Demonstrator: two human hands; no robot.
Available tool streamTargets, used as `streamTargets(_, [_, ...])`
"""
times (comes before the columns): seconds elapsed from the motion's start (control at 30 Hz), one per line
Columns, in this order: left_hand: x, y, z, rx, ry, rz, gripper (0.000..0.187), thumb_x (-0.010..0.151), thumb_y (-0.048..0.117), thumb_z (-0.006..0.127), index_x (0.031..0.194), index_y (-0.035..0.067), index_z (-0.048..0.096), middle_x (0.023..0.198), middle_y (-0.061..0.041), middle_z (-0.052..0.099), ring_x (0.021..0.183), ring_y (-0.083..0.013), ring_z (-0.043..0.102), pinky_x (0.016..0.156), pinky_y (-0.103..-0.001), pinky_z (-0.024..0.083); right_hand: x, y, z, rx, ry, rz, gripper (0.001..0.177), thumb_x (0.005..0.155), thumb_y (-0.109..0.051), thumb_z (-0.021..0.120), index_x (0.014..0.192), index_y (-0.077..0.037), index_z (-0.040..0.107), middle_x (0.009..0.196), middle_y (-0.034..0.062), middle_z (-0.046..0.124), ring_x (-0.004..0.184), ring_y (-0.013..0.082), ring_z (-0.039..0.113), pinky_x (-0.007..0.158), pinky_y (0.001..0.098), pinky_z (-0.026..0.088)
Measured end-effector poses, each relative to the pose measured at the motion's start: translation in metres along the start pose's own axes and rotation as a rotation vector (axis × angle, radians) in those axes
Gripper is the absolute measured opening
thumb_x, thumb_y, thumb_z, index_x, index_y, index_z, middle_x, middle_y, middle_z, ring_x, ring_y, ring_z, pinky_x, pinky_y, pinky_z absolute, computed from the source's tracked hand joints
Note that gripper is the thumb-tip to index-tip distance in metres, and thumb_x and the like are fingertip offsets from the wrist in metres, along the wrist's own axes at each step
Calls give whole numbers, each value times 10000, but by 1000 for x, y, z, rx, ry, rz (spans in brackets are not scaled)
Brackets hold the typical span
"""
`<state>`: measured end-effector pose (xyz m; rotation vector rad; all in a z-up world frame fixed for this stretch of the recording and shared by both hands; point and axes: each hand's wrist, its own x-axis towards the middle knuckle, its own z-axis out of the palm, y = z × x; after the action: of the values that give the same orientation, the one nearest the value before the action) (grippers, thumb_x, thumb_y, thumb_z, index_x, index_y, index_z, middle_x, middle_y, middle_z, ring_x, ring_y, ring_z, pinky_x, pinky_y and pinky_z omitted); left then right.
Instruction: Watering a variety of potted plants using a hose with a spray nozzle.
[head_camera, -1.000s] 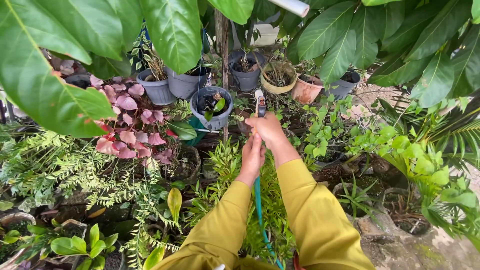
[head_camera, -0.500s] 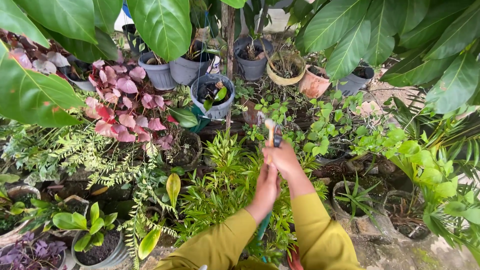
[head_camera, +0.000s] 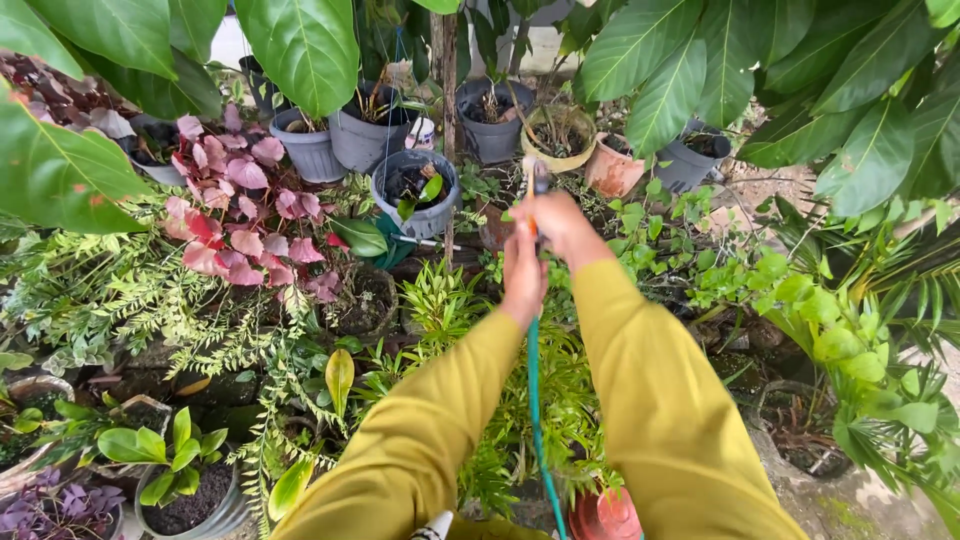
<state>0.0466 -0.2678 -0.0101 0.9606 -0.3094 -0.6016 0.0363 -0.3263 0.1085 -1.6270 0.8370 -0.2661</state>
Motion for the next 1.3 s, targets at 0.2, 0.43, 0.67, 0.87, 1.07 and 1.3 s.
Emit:
streamTargets(0.2, [69, 47, 38, -105, -82, 168, 694, 1038, 623, 400, 1507, 112, 407, 1070, 99, 629, 801, -9, 594, 644, -207, 511, 97, -42, -17, 91, 49, -447, 232, 728, 37, 782, 926, 2, 666, 862, 98, 702, 752, 213, 678, 673, 371, 562])
streamTargets(0.43, [68, 80, 64, -147, -70, 83, 675, 932, 651, 436, 1434, 204, 498, 802, 21, 552, 571, -73, 430, 435, -254, 275, 78, -81, -27, 59, 86, -484, 258, 739, 19, 799, 952, 3, 654, 861, 90, 701, 746, 205, 673, 662, 342, 560])
streamTargets(0.67, [49, 93, 75, 1, -127, -3, 737, 932, 732, 381, 1363, 164, 568, 664, 22, 470, 459, -72, 372, 369, -248, 240, 71, -71, -48, 85, 190, -520, 240, 769, -16, 795, 960, 13, 651, 899, 102, 708, 783, 213, 690, 727, 355, 575])
streamTargets(0.87, [58, 70, 68, -12, -224, -95, 795, 979, 792, 335, 1223, 70, 558, 658, 32, 463, 461, -72, 369, 380, -252, 252, 37, -77, -48, 32, 348, -319, 234, 803, -98, 797, 943, 5, 641, 894, 101, 708, 791, 214, 673, 698, 418, 527])
streamTargets(1.07, [38, 88, 58, -104, -135, -187, 638, 919, 792, 360, 1074, 202, 548, 628, 16, 474, 446, -89, 373, 392, -259, 256, 51, -64, -24, -153, 336, -428, 237, 770, -75, 802, 942, 10, 662, 879, 109, 719, 776, 216, 684, 720, 367, 552])
streamTargets(1.3, [54, 110, -17, -122, 45, -63, 717, 954, 746, 410, 1371, 178, 540, 689, 13, 485, 475, -68, 375, 398, -253, 239, 52, -84, 47, 111, -86, -420, 273, 755, -45, 817, 984, -39, 668, 890, 57, 698, 791, 179, 664, 707, 352, 554])
